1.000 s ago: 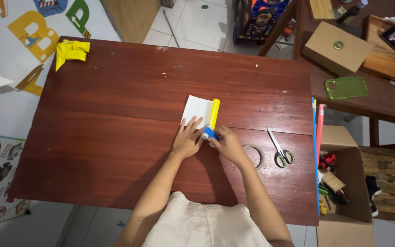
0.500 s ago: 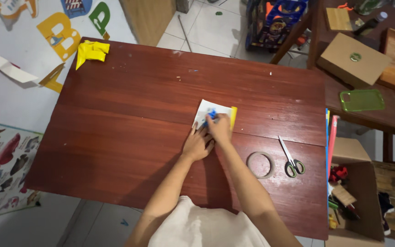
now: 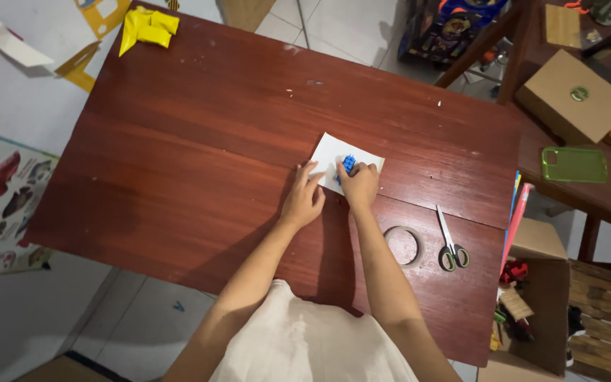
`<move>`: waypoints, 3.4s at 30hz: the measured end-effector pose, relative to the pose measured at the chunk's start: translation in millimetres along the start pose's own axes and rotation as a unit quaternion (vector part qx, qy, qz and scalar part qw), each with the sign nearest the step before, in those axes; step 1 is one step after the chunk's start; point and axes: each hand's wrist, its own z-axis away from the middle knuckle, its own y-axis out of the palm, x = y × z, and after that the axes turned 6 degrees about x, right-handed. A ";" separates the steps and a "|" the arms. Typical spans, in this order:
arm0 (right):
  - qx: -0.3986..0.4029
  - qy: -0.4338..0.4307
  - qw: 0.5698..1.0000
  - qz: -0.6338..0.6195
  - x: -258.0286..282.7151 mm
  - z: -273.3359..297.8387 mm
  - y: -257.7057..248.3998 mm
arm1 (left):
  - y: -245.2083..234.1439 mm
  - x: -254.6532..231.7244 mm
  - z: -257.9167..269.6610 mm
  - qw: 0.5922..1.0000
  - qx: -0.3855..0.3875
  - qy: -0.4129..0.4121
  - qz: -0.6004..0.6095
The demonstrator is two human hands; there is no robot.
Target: The person wraps a small blue toy car with yellow wrapping paper on a wooden table. They fold the paper around the toy, apply clear tape to secure the folds, and use scissors to cut tape as needed. The wrapped toy remains on the table at the end.
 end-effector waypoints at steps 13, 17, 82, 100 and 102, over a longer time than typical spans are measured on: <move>0.005 -0.099 0.995 0.011 2.8 12.1 -13.9 | 13.9 20.3 2.5 0.998 -0.051 -0.031 -0.013; 0.046 -0.113 0.992 -0.019 0.6 12.9 -20.3 | 11.0 16.6 1.6 0.998 -0.052 -0.030 -0.008; -0.010 -0.067 0.979 -0.192 -75.6 29.2 -29.6 | 13.2 39.5 -17.0 0.981 -0.021 -0.070 0.182; -0.009 -0.365 0.924 0.115 -30.0 75.3 -84.3 | -23.8 -32.6 -5.5 0.938 0.188 0.133 -0.260; -0.003 -0.380 0.920 0.097 -28.0 73.4 -84.9 | -22.5 -27.0 -8.5 0.923 0.207 0.162 -0.280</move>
